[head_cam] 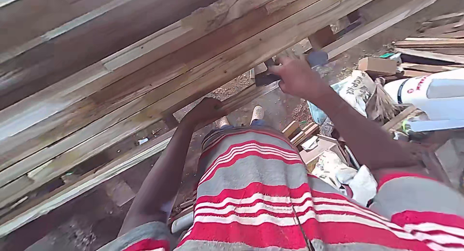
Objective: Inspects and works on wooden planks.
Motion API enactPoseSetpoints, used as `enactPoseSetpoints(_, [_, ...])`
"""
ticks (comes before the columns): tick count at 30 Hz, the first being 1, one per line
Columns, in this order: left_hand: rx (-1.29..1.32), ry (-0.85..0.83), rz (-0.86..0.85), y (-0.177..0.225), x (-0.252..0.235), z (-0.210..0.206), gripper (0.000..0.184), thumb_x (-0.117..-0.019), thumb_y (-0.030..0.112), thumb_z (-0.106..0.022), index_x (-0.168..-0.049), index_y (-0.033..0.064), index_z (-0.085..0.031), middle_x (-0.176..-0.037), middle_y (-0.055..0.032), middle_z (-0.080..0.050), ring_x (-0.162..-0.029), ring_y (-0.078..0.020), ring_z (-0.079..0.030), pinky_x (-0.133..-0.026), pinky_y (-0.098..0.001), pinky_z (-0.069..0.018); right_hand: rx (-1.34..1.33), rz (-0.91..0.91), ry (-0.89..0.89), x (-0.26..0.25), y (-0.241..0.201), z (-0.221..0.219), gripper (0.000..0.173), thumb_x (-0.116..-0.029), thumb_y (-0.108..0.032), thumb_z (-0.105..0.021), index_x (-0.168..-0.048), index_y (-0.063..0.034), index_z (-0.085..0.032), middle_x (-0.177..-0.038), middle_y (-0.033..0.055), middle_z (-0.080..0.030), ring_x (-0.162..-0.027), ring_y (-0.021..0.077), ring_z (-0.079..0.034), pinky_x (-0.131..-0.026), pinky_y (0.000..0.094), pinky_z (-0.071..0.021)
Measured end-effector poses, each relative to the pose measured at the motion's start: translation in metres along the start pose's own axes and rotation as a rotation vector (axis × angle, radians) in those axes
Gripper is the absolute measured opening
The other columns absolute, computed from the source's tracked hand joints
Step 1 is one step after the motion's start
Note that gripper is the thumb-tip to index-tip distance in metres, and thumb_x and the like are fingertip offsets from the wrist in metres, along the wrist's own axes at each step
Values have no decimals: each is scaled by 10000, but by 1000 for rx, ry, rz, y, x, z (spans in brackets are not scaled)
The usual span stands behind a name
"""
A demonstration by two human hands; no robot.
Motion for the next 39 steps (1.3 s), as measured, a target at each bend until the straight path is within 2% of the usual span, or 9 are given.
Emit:
enactPoseSetpoints(4, [-51,36,32,5,4,0,375,-977,307,-712,-920,-61,-669,-805,-202,-648,-783,-349,-644,-758,-577,-508,284,282,-170,-30,-38,0,308,-850,-30,-694,-1141,-128,-728,-1191,226,-630,-1188,468,-553,-981,669,-379])
enactPoseSetpoints(10, [-93,66,34,6,6,3,362,-962,290,-726,-903,-63,-673,-806,-206,-657,-787,-348,-648,-764,-579,-506,409,372,-223,-38,-49,-11,218,-832,-64,-741,-1049,-81,-728,-1245,256,-612,-1212,485,-535,-999,681,-355])
enactPoseSetpoints(16, [-115,85,29,9,9,5,373,-961,293,-723,-854,-59,-659,-740,-175,-621,-720,-310,-612,-701,-548,-486,452,335,-235,-38,-17,-3,207,-816,-86,-772,-1019,-80,-733,-1192,269,-628,-1211,520,-532,-1006,742,-336])
enactPoseSetpoints(24, [-87,56,20,14,12,8,340,-967,261,-724,-919,-72,-675,-773,-175,-629,-734,-284,-604,-731,-523,-498,501,300,-288,-36,13,4,106,-882,-145,-729,-984,-115,-729,-1066,224,-660,-1127,474,-583,-940,692,-384])
enactPoseSetpoints(29, [-90,-18,60,11,10,11,360,-1000,289,-686,-1027,-69,-686,-882,-220,-664,-836,-343,-637,-815,-578,-497,527,111,-400,-35,34,25,134,-886,-153,-757,-1014,-114,-750,-1030,203,-694,-1083,453,-623,-975,702,-398])
enactPoseSetpoints(31, [-56,-28,86,0,5,10,371,-995,341,-686,-1079,-20,-701,-929,-204,-685,-880,-341,-658,-845,-596,-505,462,-39,-465,-31,54,35,191,-936,-155,-702,-1113,-100,-749,-1004,226,-704,-1027,462,-652,-925,722,-431])
enactPoseSetpoints(33, [53,-40,89,-11,0,8,359,-986,350,-697,-1115,16,-710,-948,-170,-687,-883,-292,-654,-853,-559,-516,291,-127,-510,-25,79,39,184,-972,-116,-631,-1103,-58,-746,-933,223,-691,-910,427,-659,-789,661,-479])
enactPoseSetpoints(37, [160,-75,59,-21,-7,8,358,-976,375,-701,-1042,23,-706,-895,-134,-684,-830,-240,-647,-814,-515,-524,-384,-226,-496,6,121,13,261,-1011,-3,-557,-1231,-36,-692,-1096,191,-693,-960,323,-639,-866,567,-502])
enactPoseSetpoints(39, [197,-112,61,-18,-8,7,340,-982,356,-696,-1074,29,-719,-948,-132,-717,-885,-237,-682,-868,-509,-541,-626,-265,-417,34,118,-7,316,-982,27,-534,-1265,-36,-659,-1168,155,-676,-1017,246,-622,-888,472,-500])
Point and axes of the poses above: each hand's wrist, its own x-axis away from the middle knuckle, its own z-axis out of the back of the hand, y = z × x, the point moved 7 cm from there along -x, towards the middle knuckle
